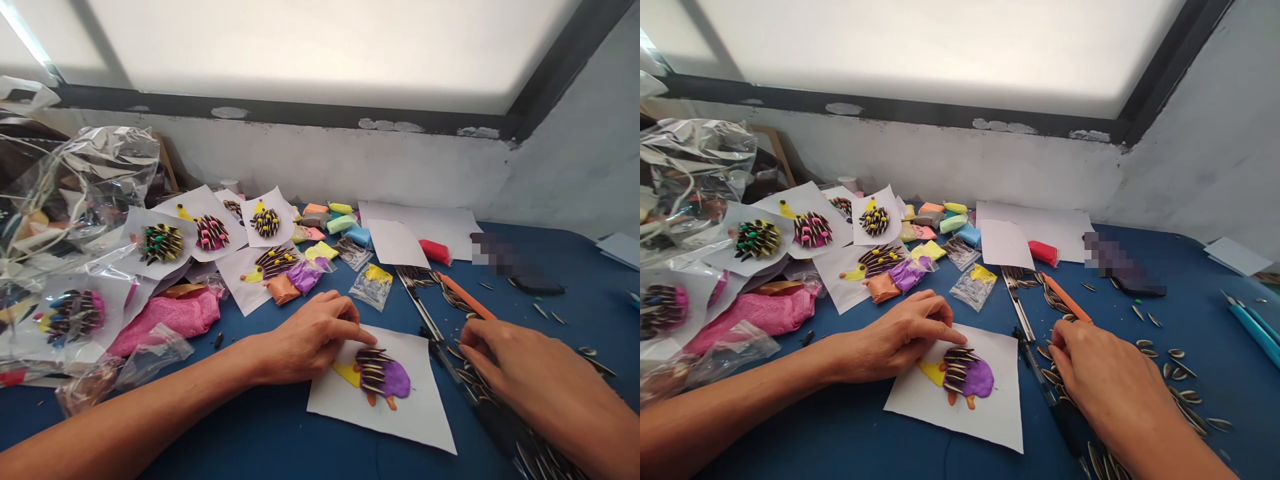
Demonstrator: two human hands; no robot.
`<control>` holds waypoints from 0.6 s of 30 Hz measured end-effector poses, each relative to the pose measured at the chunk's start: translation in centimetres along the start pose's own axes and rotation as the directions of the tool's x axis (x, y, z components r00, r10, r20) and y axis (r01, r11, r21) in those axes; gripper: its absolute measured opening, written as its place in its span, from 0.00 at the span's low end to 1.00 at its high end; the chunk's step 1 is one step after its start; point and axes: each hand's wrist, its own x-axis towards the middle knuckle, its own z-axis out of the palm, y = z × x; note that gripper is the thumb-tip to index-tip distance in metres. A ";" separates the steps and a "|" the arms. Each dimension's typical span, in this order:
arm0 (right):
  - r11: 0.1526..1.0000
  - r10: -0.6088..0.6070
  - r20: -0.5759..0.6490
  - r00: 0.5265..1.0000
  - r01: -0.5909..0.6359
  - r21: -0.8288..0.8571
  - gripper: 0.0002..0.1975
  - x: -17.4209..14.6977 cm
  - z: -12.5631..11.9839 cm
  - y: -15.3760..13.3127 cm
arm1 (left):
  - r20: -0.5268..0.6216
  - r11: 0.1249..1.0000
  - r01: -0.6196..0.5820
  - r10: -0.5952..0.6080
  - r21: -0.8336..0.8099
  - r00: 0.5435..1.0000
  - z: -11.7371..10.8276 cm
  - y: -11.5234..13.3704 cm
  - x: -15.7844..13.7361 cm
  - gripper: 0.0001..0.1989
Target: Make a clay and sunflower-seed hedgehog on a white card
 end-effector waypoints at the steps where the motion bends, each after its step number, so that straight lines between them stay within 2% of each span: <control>1: 1.000 -0.003 0.027 1.000 0.003 -0.003 0.14 0.1 -0.1 -0.1 | -0.004 1.000 -0.004 0.004 0.002 1.000 0.0 0.0 0.0 0.26; 4: 1.000 0.012 0.078 0.997 -0.009 -0.029 0.13 0.6 -0.8 -0.8 | -0.008 1.000 -0.011 0.011 0.007 1.000 0.0 -0.1 0.0 0.26; 8: 0.993 0.114 0.047 0.992 -0.113 -0.034 0.06 1.3 -2.1 -2.3 | 0.003 1.000 -0.022 0.022 0.010 1.000 -0.2 -0.1 0.0 0.25; 10: 0.988 0.107 0.018 0.994 -0.108 0.112 0.06 1.4 -2.5 -3.2 | 0.006 1.000 -0.021 0.021 0.014 1.000 -0.2 0.0 0.0 0.26; 12: 0.962 0.061 0.118 0.991 -0.090 0.259 0.09 1.5 -2.7 -4.0 | 0.004 1.000 -0.020 0.020 0.016 1.000 -0.2 0.0 0.0 0.26; 15: 0.891 0.028 0.265 0.964 -0.145 0.431 0.11 1.6 -2.9 -5.1 | 0.000 1.000 -0.018 0.018 0.017 1.000 -0.1 0.0 0.1 0.25; 18: 0.827 0.013 0.317 0.948 -0.189 0.530 0.10 1.4 -2.7 -6.0 | 0.000 1.000 -0.011 0.011 0.019 1.000 -0.1 -0.1 0.0 0.24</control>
